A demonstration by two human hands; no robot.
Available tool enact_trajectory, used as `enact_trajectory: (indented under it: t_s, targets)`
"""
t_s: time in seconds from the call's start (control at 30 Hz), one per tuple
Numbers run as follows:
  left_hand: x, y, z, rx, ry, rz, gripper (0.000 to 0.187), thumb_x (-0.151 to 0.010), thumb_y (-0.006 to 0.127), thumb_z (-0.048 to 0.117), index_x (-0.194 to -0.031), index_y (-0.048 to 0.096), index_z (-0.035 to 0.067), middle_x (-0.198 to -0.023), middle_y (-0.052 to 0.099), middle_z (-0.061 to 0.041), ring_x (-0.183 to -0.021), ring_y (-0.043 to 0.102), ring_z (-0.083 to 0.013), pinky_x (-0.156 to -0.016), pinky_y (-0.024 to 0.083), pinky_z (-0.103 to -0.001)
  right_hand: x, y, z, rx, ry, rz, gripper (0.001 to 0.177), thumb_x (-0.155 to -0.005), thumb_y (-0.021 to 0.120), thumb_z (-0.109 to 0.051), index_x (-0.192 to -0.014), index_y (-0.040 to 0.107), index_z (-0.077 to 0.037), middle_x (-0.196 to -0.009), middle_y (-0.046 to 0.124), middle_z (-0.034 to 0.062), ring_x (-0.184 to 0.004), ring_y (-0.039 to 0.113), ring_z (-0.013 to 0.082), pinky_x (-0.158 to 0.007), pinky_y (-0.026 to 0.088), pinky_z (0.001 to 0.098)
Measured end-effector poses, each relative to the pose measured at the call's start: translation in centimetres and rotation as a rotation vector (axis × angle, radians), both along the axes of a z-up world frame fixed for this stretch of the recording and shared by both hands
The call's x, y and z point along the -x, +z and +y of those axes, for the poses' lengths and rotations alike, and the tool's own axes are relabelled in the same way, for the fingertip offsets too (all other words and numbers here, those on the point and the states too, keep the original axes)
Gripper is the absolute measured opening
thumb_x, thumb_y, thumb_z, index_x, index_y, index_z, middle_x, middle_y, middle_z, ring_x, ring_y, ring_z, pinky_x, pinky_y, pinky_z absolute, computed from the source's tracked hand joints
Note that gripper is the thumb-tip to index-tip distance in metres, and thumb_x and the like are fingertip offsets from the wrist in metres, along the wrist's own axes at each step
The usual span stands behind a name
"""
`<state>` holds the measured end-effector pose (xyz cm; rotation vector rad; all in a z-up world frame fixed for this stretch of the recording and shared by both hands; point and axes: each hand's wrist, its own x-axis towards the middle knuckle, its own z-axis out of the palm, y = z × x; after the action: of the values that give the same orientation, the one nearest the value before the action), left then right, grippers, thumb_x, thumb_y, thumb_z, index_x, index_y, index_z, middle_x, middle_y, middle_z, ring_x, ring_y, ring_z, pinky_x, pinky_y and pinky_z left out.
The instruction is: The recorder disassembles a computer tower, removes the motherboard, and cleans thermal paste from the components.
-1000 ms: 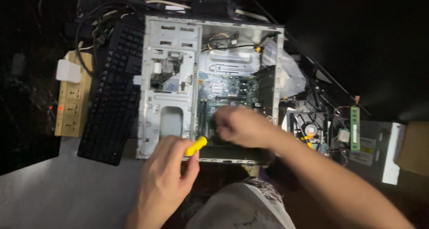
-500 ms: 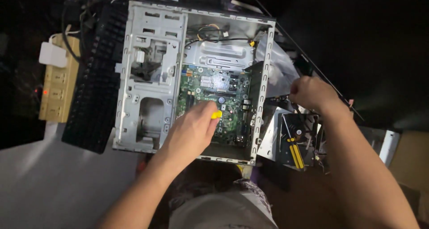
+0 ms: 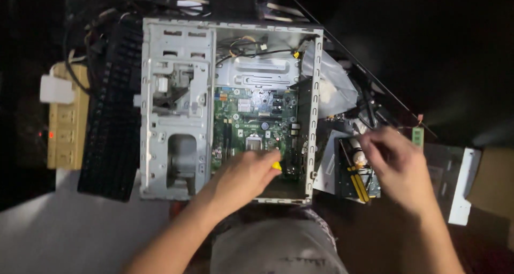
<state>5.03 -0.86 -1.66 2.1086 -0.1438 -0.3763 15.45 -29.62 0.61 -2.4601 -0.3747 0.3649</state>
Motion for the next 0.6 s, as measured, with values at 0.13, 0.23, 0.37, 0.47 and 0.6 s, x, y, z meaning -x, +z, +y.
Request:
enact_trajectory:
  t_s: [0.13,0.23,0.37,0.47,0.6]
  targets:
    - [-1.7,-1.0,1.2,0.042,-0.189,-0.088,0.018,-0.092,0.073,0.014,-0.096,0.061,0.001,-0.073,0.069,-0.018,-0.068,0.069,-0.0374,-0.058,0.052,-0.048,2.4,0.2,1.5,-0.224,-0.111,0.047,0.013,-0.097,0.068,-0.006,-0.107,0.073,0.000,-0.093,0.070,0.0079,-0.083,0.063,0.0153,-0.075,0.050,0.0268]
    - [-3.1,-1.8,1.9,-0.010,-0.344,-0.017,0.018,-0.095,0.071,0.015,-0.102,0.062,0.001,-0.072,0.065,-0.019,-0.065,0.069,-0.0366,-0.057,0.054,-0.047,2.9,2.0,5.4,-0.282,-0.067,0.030,0.012,-0.094,0.068,-0.002,-0.105,0.072,0.001,-0.095,0.073,0.0056,-0.083,0.067,0.0133,-0.075,0.053,0.0278]
    - [-3.6,-3.4,2.9,0.026,-0.318,-0.185,0.019,-0.088,0.074,0.010,-0.102,0.064,0.001,-0.073,0.065,-0.019,-0.067,0.067,-0.0380,-0.060,0.054,-0.048,2.9,3.5,9.7,-0.178,-0.086,0.035,0.017,-0.088,0.071,-0.002,-0.105,0.074,-0.001,-0.088,0.073,0.0076,-0.076,0.070,0.0168,-0.068,0.055,0.0279]
    - [-3.6,-4.6,3.6,0.064,-0.334,-0.163,0.026,-0.082,0.074,0.007,-0.106,0.063,0.000,-0.077,0.065,-0.020,-0.071,0.068,-0.0388,-0.064,0.055,-0.048,3.6,3.8,11.3,-0.117,-0.070,-0.039,0.016,-0.089,0.074,-0.005,-0.105,0.075,-0.004,-0.083,0.072,0.0088,-0.072,0.071,0.0193,-0.063,0.053,0.0286]
    - [-3.4,-5.1,4.1,0.133,-0.371,-0.158,0.030,-0.079,0.072,0.002,-0.106,0.060,-0.001,-0.081,0.067,-0.020,-0.078,0.068,-0.0402,-0.069,0.054,-0.048,4.4,3.3,11.5,-0.122,-0.069,-0.082,0.013,-0.090,0.075,-0.009,-0.102,0.073,-0.005,-0.088,0.075,0.0088,-0.072,0.074,0.0193,-0.062,0.055,0.0290]
